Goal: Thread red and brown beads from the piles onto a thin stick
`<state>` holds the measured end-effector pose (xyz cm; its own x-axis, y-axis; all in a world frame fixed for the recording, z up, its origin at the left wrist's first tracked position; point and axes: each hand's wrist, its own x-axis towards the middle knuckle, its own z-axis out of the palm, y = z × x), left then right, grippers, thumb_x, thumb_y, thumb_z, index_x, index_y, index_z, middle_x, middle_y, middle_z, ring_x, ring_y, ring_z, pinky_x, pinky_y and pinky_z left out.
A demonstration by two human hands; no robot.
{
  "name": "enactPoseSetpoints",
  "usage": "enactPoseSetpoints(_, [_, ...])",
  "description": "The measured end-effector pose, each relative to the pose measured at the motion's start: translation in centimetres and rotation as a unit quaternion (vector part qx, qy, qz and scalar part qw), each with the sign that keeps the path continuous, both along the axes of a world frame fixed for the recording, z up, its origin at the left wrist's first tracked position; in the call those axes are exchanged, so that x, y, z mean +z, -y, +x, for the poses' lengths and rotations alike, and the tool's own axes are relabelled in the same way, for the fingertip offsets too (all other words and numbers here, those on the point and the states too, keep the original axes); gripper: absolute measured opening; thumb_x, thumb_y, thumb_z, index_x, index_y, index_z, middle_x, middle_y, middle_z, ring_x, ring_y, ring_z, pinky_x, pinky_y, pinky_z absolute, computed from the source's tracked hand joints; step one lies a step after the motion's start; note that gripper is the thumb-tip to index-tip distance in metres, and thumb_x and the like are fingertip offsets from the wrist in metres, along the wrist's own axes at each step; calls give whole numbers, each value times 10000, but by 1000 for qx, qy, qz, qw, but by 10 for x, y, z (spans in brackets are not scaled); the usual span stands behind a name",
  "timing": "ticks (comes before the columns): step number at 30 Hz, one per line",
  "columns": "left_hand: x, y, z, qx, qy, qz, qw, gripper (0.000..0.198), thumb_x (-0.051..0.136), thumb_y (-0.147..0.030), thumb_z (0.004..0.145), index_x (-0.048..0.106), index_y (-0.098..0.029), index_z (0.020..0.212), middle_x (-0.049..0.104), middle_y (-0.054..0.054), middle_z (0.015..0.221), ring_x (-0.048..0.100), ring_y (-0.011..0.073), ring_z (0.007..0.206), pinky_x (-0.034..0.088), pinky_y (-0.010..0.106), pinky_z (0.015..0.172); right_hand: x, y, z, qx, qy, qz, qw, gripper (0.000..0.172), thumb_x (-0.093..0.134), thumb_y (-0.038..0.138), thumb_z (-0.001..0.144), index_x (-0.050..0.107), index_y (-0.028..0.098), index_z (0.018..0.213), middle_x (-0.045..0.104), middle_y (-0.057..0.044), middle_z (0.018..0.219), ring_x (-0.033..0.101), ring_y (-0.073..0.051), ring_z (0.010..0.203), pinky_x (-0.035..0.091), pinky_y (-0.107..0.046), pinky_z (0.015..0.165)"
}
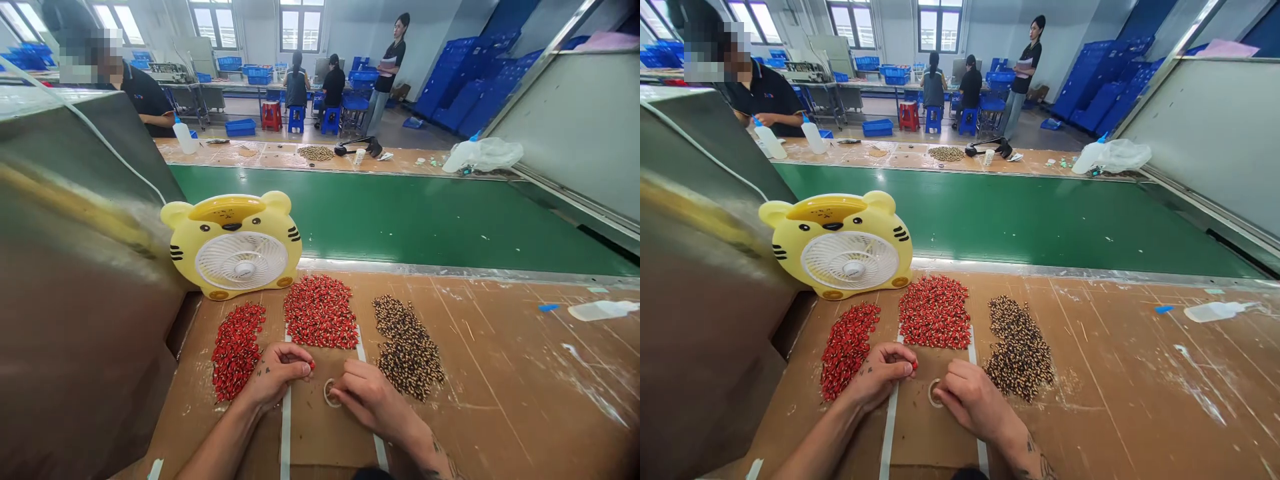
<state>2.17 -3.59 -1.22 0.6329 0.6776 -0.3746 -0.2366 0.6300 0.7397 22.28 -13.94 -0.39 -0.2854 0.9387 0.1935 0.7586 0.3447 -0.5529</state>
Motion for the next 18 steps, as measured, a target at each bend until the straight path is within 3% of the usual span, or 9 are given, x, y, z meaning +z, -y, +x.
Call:
enactPoseSetpoints(3, [2, 0, 1, 2, 3, -10, 1000, 251, 914, -236, 540, 762, -107, 694, 712, 36, 607, 647, 119, 549, 480, 219, 585, 10, -1, 5, -5, -43, -12, 999, 328, 495, 290, 1000, 607, 186, 710, 565, -14, 658, 523, -150, 635, 382, -252, 587])
enactPoseSetpoints(10, [0, 3, 4, -19, -4, -6, 1000, 267, 909, -261, 557, 750, -100, 698, 716, 45, 613, 667, 136, 561, 495, 220, 566, 32, -4, 6, -131, -214, 37, 967, 261, 594, 295, 945, 653, 194, 711, 611, -8, 617, 554, -143, 571, 408, -259, 552])
enactPoseSetpoints(18, [-4, 5, 2, -40, 5, 11, 999, 207, 879, -233, 604, 768, -111, 729, 740, 53, 644, 674, 135, 578, 496, 212, 575, 33, -14, -9, -139, -222, 60, 963, 237, 608, 279, 929, 670, 191, 718, 611, -9, 619, 561, -143, 560, 410, -257, 546])
